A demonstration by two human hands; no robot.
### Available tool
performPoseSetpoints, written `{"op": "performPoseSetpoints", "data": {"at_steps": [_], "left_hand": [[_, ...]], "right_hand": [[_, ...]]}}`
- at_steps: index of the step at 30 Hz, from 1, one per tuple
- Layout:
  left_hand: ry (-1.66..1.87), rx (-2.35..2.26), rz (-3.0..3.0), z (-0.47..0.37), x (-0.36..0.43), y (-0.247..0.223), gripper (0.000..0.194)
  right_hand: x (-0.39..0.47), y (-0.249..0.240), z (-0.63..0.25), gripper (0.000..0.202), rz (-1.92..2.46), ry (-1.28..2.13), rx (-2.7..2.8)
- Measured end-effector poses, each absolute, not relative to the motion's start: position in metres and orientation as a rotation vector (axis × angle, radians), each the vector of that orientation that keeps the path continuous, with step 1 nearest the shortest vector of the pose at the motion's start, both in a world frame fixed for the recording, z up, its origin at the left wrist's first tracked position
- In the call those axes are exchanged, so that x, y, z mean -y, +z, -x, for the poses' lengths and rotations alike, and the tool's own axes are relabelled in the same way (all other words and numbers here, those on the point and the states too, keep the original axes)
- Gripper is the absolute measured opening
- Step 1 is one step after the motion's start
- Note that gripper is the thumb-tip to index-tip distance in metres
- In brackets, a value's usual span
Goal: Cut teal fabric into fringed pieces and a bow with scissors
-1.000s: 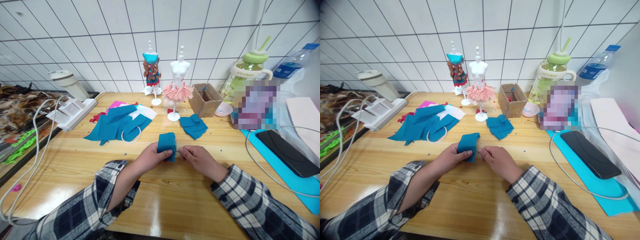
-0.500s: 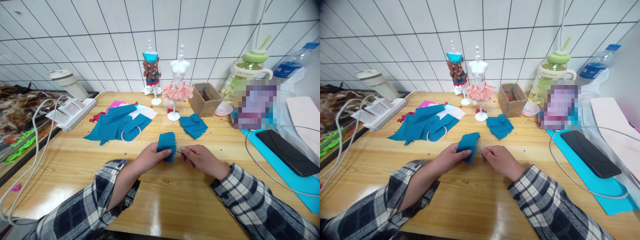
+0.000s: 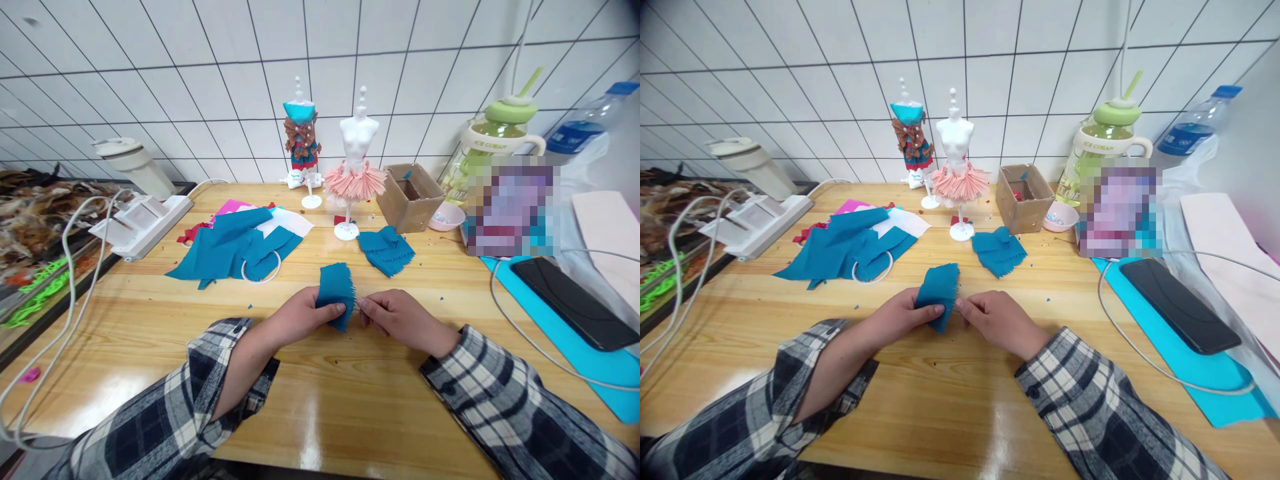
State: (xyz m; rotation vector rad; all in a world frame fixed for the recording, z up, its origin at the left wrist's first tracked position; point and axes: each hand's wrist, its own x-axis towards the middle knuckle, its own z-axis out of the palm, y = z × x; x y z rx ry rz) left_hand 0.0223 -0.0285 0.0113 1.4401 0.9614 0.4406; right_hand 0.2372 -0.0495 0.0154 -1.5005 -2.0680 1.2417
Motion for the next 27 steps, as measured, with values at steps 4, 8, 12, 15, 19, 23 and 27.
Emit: {"op": "performPoseSetpoints", "data": {"at_steps": [4,8,12,15,19,23,27], "left_hand": [[0.435,-0.964,-1.461,-0.0220,0.0286,0.0117,0.027],[0.427,-0.958,-1.468,-0.0222,0.0287,0.0136,0.028],[0.430,-0.939,-1.474,-0.0224,0.0287,0.0138,0.027],[0.424,-0.943,-1.480,-0.0223,0.0286,0.0128,0.028],[0.408,-0.958,-1.496,-0.0223,0.0285,0.0129,0.030],[0.417,-0.948,-1.493,-0.0224,0.0285,0.0138,0.028],[0.441,-0.944,-1.449,-0.0225,0.0287,0.0139,0.026]], "right_hand": [[0.0498,0.0164,-0.2370,0.053,1.498,1.245,2.072],[0.0500,0.0171,-0.2366,0.052,1.499,1.242,2.073],[0.0499,0.0174,-0.2366,0.052,1.497,1.240,2.071],[0.0499,0.0174,-0.2368,0.053,1.498,1.232,2.074],[0.0499,0.0169,-0.2372,0.053,1.492,1.226,2.088],[0.0494,0.0163,-0.2376,0.052,1.506,1.223,2.089],[0.0485,0.0158,-0.2376,0.052,1.515,1.211,2.095]]}}
